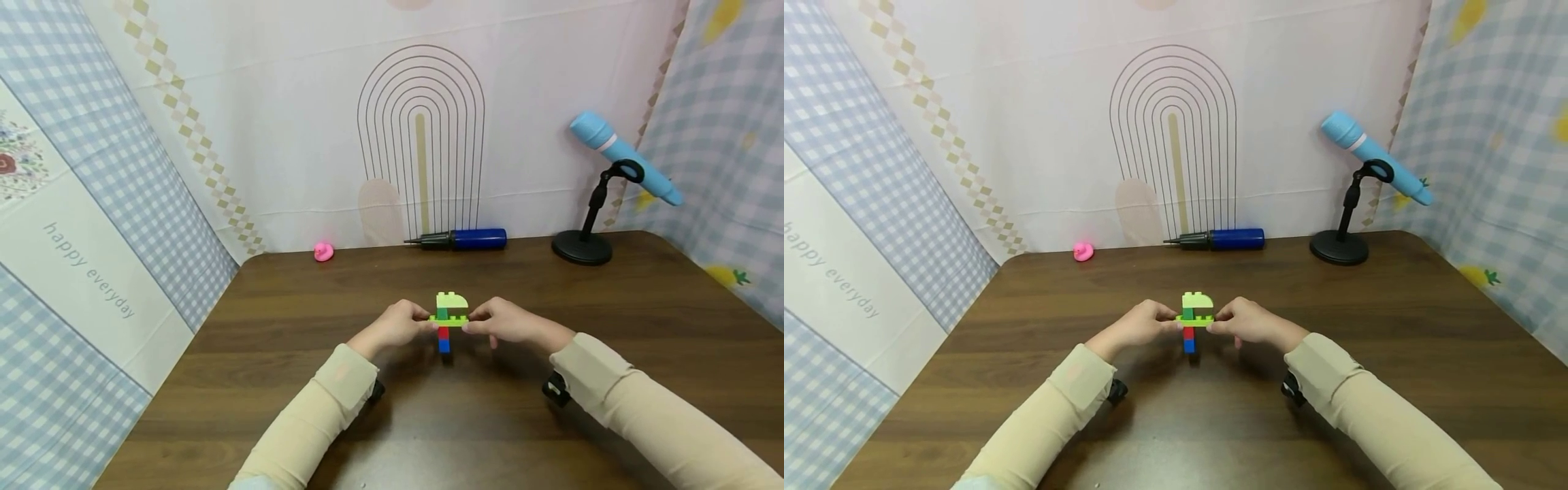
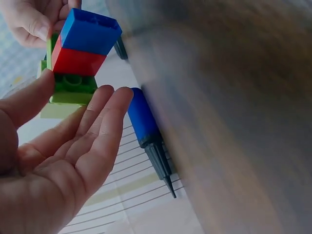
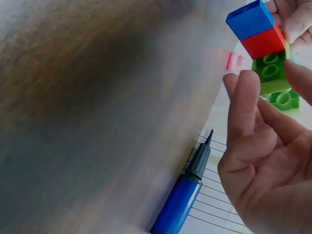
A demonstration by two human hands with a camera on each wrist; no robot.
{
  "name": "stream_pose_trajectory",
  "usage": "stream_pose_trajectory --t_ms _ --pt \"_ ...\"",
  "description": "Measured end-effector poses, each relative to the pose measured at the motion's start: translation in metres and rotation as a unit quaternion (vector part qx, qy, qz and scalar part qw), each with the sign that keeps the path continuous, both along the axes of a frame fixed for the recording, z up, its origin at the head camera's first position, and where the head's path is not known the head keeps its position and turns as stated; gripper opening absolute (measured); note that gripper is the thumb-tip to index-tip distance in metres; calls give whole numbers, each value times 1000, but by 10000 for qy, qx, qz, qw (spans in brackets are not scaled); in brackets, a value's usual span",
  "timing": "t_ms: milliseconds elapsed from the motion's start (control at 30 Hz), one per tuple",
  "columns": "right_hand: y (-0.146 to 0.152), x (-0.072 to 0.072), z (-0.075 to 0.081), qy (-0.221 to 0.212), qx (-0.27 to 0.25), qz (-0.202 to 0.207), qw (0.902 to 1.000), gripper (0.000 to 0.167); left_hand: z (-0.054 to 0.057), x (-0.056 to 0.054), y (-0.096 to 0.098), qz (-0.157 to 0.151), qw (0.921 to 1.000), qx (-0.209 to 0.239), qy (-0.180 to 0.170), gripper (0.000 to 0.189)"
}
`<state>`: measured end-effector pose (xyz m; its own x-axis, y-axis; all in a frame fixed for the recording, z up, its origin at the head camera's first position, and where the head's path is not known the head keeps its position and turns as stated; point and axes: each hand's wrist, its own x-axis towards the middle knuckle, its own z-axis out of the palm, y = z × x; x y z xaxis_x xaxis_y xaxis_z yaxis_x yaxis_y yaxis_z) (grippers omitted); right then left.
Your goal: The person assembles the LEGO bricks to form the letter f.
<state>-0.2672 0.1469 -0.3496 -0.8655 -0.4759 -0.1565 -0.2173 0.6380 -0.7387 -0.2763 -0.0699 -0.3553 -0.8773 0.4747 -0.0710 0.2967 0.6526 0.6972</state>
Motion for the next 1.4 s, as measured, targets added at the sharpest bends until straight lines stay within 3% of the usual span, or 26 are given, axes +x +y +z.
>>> stream_pose_trajectory --t_ms 300,667,900,1200,1400 --pt "-1 -3 4 -34 92 74 9999 29 1 -4 7 210 9994 79 -250 22" --pt "-2 -2 3 179 341 -469 9982 22 -5 -6 17 289 9978 -427 -416 28" --pt "-3 -1 3 76 384 -825 9958 19 -3 -3 21 227 9965 -571 -571 27" --pt "-4 0 -5 163 540 -722 9958 16 -5 0 25 144 9958 -732 -536 26" --pt "-5 1 -7 201 595 -731 9953 16 -5 0 27 352 9947 -753 -611 28"
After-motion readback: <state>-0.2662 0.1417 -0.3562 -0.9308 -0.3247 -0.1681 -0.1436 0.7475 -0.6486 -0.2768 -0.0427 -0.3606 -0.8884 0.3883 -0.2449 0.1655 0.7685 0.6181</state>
